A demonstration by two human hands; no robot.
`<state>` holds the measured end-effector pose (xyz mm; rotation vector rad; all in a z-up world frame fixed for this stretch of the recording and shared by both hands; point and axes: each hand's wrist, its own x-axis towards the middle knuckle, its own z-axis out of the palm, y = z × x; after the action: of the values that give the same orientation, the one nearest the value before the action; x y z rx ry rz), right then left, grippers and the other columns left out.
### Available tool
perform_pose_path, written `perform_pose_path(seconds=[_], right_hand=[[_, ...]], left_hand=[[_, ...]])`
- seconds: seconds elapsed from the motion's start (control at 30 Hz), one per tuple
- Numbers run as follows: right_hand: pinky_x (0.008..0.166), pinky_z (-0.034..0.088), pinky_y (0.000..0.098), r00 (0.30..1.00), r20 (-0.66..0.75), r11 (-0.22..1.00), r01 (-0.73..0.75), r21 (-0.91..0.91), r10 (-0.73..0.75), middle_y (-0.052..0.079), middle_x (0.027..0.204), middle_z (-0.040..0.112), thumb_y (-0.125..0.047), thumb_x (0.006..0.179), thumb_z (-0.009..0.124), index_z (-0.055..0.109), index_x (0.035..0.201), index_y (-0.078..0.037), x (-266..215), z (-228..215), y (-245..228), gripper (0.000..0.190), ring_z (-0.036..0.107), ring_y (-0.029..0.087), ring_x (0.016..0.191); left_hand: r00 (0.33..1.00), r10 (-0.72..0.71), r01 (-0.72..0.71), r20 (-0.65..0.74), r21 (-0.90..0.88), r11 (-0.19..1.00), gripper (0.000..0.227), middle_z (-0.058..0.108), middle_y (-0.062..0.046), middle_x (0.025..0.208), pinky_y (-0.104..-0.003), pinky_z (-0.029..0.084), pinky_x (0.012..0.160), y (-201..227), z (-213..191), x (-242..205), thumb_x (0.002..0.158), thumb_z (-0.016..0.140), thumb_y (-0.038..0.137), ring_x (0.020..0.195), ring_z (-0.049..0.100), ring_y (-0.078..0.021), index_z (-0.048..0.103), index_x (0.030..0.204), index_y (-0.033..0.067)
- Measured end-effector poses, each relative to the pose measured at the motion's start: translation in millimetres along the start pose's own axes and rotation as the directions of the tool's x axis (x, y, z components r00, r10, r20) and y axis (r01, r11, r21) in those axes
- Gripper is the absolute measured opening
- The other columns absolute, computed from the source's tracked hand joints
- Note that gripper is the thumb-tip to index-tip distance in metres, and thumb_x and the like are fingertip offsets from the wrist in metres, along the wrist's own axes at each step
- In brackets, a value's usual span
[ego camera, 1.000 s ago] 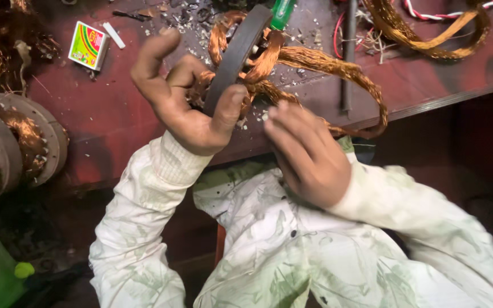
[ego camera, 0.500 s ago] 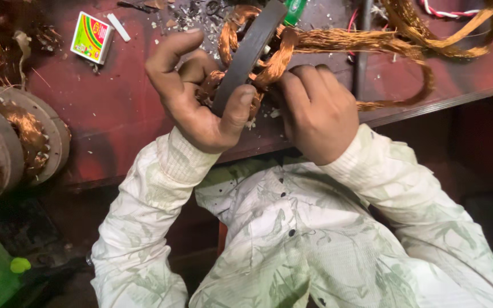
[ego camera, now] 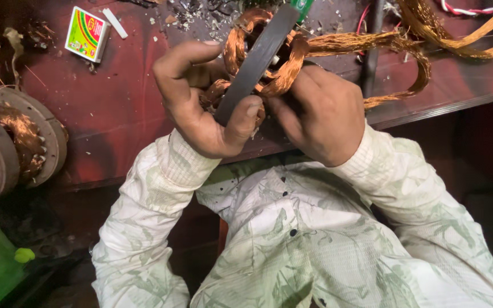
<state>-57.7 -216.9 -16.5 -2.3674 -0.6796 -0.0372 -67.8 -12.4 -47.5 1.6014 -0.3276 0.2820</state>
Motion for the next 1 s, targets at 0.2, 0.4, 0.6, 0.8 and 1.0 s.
perform_pose_path(seconds=[0.2,0.4,0.6,0.8,1.0], right_hand=[[0.073,0.052,0.0455,0.996,-0.085,0.998,0.016,-0.053,-0.02,0.012,0.096,0.063,-0.014,0.091,0.08,0.069,0.109,-0.008,3.9,8.6,3.2,0.023,0.064,0.036,0.084],[0.082,0.051,0.0431,0.988,-0.145,0.995,0.031,-0.1,-0.045,0.01,0.11,0.062,-0.007,0.092,0.08,0.07,0.118,-0.008,2.3,9.9,-3.3,0.028,0.059,0.033,0.095],[0.084,0.052,0.0392,0.966,-0.198,0.986,0.152,-0.074,-0.164,0.01,0.113,0.063,0.0,0.089,0.078,0.068,0.114,-0.004,4.7,15.7,-2.4,0.027,0.059,0.031,0.098],[0.079,0.051,0.0399,0.972,-0.213,0.995,0.104,-0.013,-0.104,0.01,0.109,0.062,-0.003,0.091,0.082,0.071,0.114,-0.005,6.4,13.5,0.3,0.026,0.06,0.031,0.092],[0.078,0.052,0.0435,0.95,-0.231,0.977,0.21,-0.029,-0.211,0.013,0.107,0.063,0.0,0.08,0.079,0.068,0.108,-0.001,6.7,13.9,-0.3,0.03,0.06,0.035,0.093]], left_hand=[[0.998,0.036,-0.036,0.056,-0.01,0.999,0.061,0.055,-0.01,0.122,-0.024,0.055,0.079,-7.1,-2.1,-4.1,0.106,0.077,0.025,0.092,0.065,-0.0131,0.03,0.14,0.0063],[1.0,-0.009,0.009,-0.001,0.017,1.0,0.063,0.055,-0.01,0.121,-0.023,0.054,0.078,-8.3,-3.0,-2.0,0.103,0.076,0.029,0.092,0.065,-0.0122,0.031,0.14,0.0049],[0.998,-0.059,0.058,-0.007,-0.105,0.993,0.064,0.053,-0.008,0.122,-0.025,0.052,0.085,-10.3,-3.6,-2.6,0.103,0.076,0.032,0.096,0.06,-0.0118,0.031,0.14,0.0062],[0.998,-0.041,0.041,-0.036,-0.006,0.999,0.061,0.049,-0.007,0.125,-0.025,0.051,0.084,-9.3,-3.7,-3.2,0.103,0.073,0.033,0.097,0.059,-0.0114,0.032,0.139,0.006],[0.995,-0.097,0.096,-0.002,-0.074,0.993,0.065,0.048,-0.006,0.124,-0.026,0.051,0.086,-11.6,-5.7,-6.2,0.101,0.076,0.038,0.097,0.057,-0.0113,0.032,0.139,0.0073]])
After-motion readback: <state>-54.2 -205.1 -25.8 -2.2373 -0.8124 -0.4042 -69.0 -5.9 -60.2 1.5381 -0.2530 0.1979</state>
